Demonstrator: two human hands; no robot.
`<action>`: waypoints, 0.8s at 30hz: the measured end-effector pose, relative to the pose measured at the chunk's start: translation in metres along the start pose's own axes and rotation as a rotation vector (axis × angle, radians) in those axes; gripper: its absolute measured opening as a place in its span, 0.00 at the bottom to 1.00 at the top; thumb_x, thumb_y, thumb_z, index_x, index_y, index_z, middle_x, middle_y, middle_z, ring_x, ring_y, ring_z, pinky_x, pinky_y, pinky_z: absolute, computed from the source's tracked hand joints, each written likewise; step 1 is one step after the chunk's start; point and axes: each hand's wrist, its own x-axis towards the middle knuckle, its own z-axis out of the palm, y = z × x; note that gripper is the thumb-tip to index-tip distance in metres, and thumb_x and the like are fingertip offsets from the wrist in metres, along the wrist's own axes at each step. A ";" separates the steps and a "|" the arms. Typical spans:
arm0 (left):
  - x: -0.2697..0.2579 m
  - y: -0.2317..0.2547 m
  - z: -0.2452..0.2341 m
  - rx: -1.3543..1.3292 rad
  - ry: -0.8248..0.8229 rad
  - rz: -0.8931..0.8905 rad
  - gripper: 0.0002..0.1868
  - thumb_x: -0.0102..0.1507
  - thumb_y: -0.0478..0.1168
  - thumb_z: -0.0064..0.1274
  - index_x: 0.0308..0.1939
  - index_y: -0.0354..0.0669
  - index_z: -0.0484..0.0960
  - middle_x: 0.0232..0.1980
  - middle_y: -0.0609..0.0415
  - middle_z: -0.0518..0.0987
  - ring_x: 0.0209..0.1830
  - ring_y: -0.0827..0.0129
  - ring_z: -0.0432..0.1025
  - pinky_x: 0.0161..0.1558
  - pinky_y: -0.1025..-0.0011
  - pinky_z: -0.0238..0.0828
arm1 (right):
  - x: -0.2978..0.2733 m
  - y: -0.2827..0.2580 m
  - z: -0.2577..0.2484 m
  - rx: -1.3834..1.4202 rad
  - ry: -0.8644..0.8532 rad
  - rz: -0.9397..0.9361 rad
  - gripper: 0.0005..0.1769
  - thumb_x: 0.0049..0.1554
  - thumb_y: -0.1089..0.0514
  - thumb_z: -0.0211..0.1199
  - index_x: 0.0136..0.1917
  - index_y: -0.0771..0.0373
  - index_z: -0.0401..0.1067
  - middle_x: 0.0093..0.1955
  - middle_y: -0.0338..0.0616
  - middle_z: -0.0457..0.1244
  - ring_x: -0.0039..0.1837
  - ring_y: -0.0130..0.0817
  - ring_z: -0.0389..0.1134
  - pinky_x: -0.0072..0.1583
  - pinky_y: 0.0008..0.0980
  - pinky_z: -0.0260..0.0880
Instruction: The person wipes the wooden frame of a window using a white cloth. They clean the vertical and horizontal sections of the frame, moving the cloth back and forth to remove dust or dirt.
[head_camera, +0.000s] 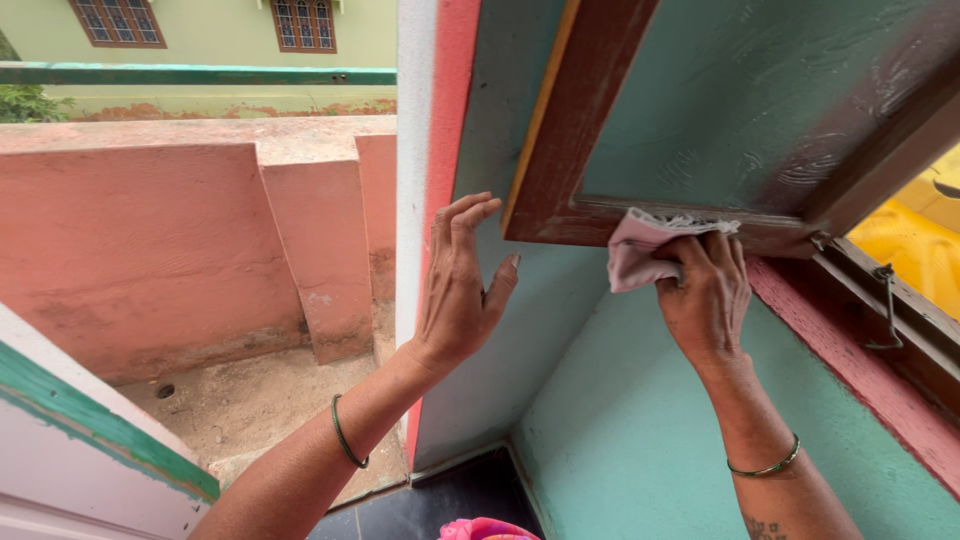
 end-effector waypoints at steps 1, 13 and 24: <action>-0.001 0.003 0.006 0.035 0.031 0.089 0.30 0.66 0.33 0.56 0.70 0.37 0.62 0.72 0.42 0.63 0.73 0.48 0.62 0.72 0.54 0.63 | -0.003 0.011 -0.001 0.013 0.002 0.043 0.10 0.50 0.68 0.68 0.47 0.61 0.76 0.53 0.47 0.66 0.56 0.48 0.66 0.58 0.47 0.69; 0.012 0.023 0.080 0.191 -0.151 0.351 0.28 0.64 0.35 0.58 0.66 0.42 0.65 0.69 0.47 0.67 0.72 0.53 0.64 0.70 0.51 0.58 | -0.012 0.063 -0.001 0.665 -0.207 0.414 0.14 0.48 0.72 0.64 0.49 0.67 0.76 0.50 0.46 0.68 0.52 0.35 0.70 0.53 0.38 0.75; 0.049 0.025 0.189 0.379 -0.239 0.671 0.23 0.66 0.45 0.58 0.63 0.46 0.73 0.66 0.53 0.72 0.67 0.59 0.68 0.71 0.52 0.60 | 0.020 0.134 -0.119 1.580 0.619 0.548 0.11 0.60 0.75 0.58 0.55 0.71 0.75 0.54 0.47 0.69 0.54 0.35 0.73 0.59 0.34 0.76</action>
